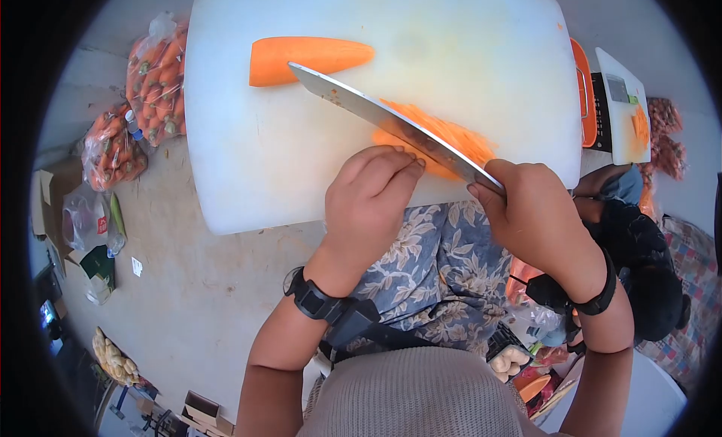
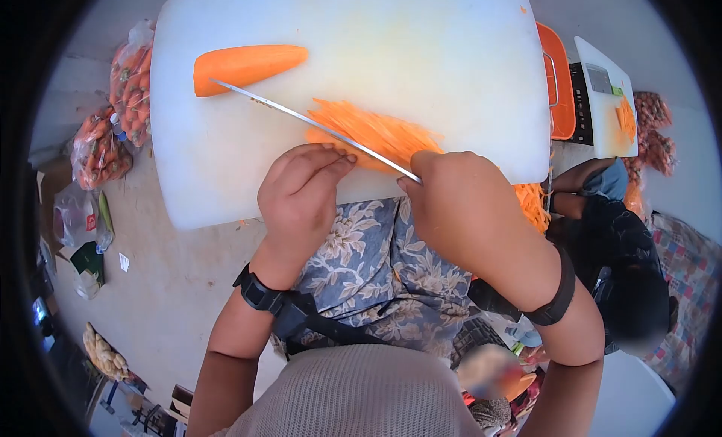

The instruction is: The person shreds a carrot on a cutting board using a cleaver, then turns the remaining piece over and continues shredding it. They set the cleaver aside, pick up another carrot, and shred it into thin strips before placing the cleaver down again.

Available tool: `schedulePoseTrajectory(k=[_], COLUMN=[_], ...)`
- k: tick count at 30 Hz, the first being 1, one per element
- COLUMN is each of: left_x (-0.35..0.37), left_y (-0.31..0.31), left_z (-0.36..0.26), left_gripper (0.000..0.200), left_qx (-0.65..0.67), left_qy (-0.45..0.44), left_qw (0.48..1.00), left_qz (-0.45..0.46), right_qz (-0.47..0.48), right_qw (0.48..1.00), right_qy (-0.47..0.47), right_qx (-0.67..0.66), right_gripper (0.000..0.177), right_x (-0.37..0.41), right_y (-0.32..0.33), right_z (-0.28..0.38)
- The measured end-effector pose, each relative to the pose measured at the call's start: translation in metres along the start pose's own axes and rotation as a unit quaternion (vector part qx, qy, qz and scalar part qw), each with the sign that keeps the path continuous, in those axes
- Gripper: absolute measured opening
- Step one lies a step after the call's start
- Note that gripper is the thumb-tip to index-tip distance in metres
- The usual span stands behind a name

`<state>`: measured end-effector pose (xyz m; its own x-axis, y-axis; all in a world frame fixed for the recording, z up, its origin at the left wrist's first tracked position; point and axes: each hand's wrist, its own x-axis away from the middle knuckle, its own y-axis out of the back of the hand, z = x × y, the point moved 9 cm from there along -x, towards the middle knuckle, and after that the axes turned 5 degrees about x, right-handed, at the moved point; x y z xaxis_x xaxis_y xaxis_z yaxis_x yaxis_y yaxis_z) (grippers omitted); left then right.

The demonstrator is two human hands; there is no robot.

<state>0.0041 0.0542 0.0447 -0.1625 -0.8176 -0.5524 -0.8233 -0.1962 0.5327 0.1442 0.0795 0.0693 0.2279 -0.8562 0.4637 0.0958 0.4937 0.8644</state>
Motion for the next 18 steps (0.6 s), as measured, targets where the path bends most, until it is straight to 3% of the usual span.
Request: schedulePoseTrajectory(k=[7,11,18], left_x=[0.000,-0.001,-0.001], left_y=[-0.001,0.000,0.001], left_z=[-0.002,-0.002,-0.004], left_gripper=[0.017,0.017,0.018], left_qx=[0.001,-0.005,-0.008], left_qy=[0.008,-0.003,-0.014], left_qw=[1.000,1.000,1.000], left_qz=[-0.009,-0.006,-0.009], right_qz=[-0.093,-0.135,-0.115], right_qw=[0.989,0.984,0.992], right_qy=[0.000,0.016,0.041], right_qx=[-0.117,-0.112,-0.015], right_gripper=[0.025,0.025,0.021], right_x=[-0.001,0.006,0.027], right_y=[-0.009,0.003,0.008], right_z=[-0.007,-0.007,0.004])
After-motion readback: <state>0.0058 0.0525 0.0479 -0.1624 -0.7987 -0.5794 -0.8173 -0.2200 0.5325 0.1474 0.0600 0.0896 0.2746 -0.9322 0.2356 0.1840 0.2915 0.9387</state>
